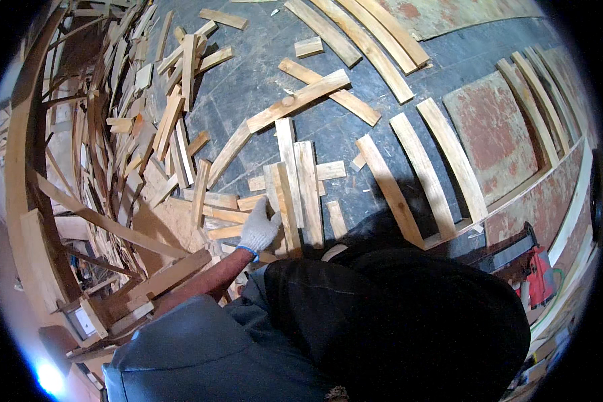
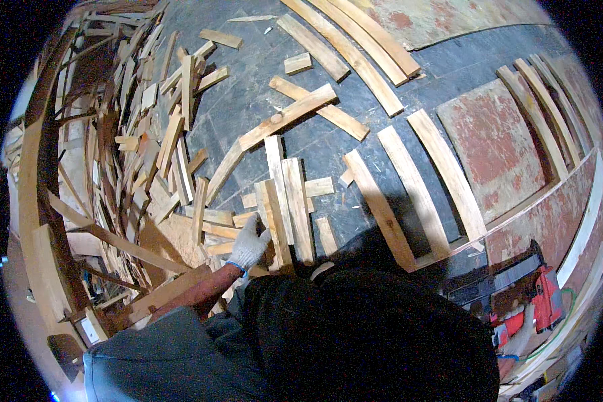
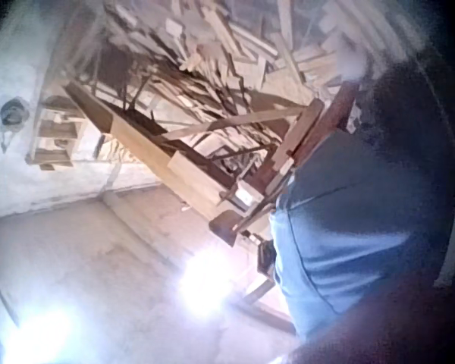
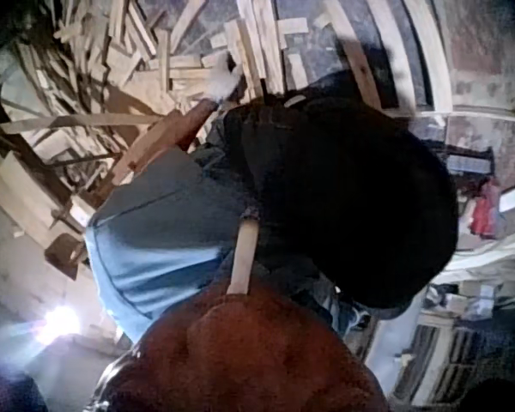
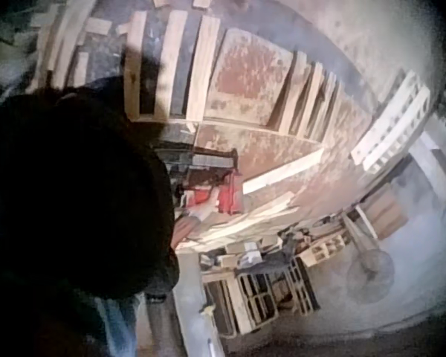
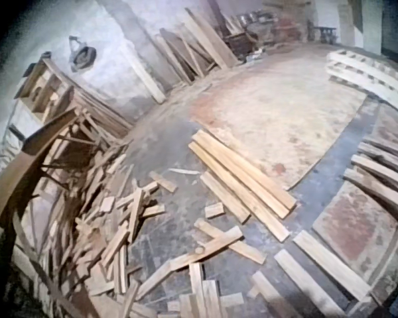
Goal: The person sits on the floor and assembles a wooden frame by attaching small wooden slats to a larger frame structure. They use a red pneumatic nail gun to secure each slat in place, picking up pieces from a pile on the floor and aligning them before nailing.
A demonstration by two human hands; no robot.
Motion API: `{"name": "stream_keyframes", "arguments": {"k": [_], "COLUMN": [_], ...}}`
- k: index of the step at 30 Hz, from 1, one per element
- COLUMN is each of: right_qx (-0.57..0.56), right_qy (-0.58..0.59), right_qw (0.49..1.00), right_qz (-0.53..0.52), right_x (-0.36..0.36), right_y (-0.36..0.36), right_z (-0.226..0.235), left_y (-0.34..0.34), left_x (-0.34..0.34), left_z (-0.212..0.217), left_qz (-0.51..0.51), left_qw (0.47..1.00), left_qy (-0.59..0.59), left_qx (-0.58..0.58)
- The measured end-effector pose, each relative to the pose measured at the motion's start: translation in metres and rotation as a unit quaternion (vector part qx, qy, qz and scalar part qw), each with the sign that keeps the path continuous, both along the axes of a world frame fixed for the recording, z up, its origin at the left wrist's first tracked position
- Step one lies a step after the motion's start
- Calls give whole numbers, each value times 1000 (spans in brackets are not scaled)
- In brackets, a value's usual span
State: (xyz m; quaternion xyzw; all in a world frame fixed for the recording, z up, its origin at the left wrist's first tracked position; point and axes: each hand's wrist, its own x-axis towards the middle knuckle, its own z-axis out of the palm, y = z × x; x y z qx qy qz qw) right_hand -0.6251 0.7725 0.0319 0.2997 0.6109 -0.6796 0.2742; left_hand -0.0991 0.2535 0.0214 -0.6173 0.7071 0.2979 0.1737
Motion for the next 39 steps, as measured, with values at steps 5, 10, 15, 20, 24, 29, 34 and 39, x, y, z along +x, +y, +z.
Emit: {"name": "stream_keyframes", "arguments": {"k": [5,10,15,20,24,29,34,39], "right_qx": [0,-3,-21,-83,-127,-146,-65,-121], "right_qy": [-9,-8,0,-1,-6,-22,-10,-38], "right_qw": [1000,1000,999,995,988,983,995,986], "right_qz": [-4,-19,-31,-62,-86,-110,-72,-110], "right_x": [12,22,39,54,65,70,71,74], "right_y": [-2,8,5,-30,-30,-27,-15,-27], "right_z": [-5,-8,-16,-16,-23,-29,-51,-36], "left_y": [-26,-104,-179,-169,-144,-91,-44,5], "left_x": [6,-60,-148,-301,-406,-496,-539,-588], "left_z": [-14,36,60,59,35,31,32,47], "left_qz": [129,224,126,52,67,66,-57,-358], "left_qw": [982,916,905,809,823,764,778,795], "left_qy": [136,330,383,509,475,501,489,379], "left_qx": [29,38,139,291,305,402,390,311]}}
